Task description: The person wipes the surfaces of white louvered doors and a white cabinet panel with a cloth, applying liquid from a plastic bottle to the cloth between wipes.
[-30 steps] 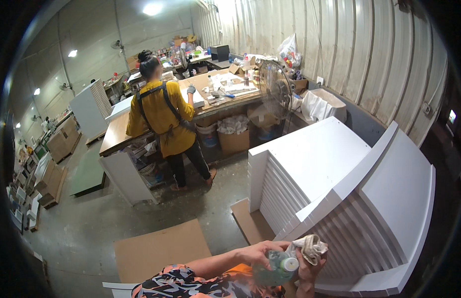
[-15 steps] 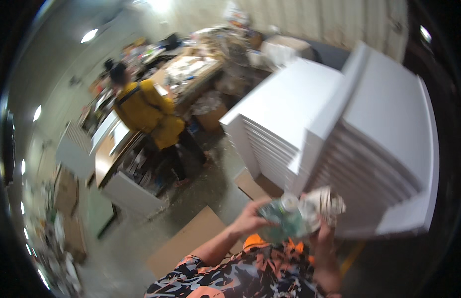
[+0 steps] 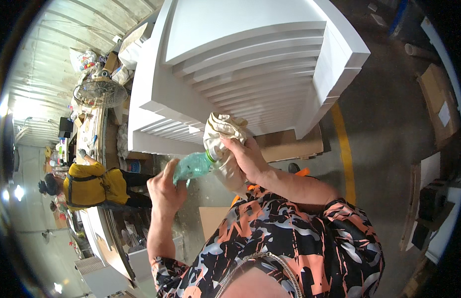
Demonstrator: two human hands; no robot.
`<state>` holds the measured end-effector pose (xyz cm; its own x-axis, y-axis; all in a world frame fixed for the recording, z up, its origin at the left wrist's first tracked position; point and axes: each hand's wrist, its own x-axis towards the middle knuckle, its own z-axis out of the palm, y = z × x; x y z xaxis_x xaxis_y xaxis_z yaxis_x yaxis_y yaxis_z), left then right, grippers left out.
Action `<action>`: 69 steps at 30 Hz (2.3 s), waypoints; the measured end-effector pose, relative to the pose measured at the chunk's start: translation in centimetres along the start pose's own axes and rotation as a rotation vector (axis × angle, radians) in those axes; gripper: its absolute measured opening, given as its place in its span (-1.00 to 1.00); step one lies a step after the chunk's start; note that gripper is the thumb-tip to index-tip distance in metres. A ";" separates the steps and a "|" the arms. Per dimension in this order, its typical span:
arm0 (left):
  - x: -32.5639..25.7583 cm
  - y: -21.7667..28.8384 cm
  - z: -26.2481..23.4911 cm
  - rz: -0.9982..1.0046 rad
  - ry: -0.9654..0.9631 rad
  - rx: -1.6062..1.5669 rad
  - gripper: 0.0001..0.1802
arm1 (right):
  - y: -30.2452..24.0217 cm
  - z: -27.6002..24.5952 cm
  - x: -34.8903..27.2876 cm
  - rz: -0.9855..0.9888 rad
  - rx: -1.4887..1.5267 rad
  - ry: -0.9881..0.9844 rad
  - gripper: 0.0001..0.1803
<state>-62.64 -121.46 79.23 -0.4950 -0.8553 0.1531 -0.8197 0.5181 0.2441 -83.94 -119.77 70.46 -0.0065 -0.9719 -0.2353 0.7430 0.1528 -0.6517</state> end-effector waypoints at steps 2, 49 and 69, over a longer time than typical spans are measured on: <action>0.5 0.1 -0.3 0.107 0.033 0.111 -0.41 | 0.0 -0.4 -0.1 0.021 0.012 0.013 -0.70; 2.1 1.7 -6.1 0.314 0.137 0.756 -0.72 | 1.1 0.6 1.0 0.120 0.182 -0.044 -0.63; -10.4 -3.5 13.8 -0.860 0.409 -1.253 -0.70 | -4.2 -7.8 2.6 -0.136 0.159 0.321 -0.69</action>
<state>-58.65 -114.44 63.63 0.2539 -0.9326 -0.2563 0.0492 -0.2522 0.9664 -92.31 -121.54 67.02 -0.3027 -0.8720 -0.3847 0.8155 -0.0281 -0.5780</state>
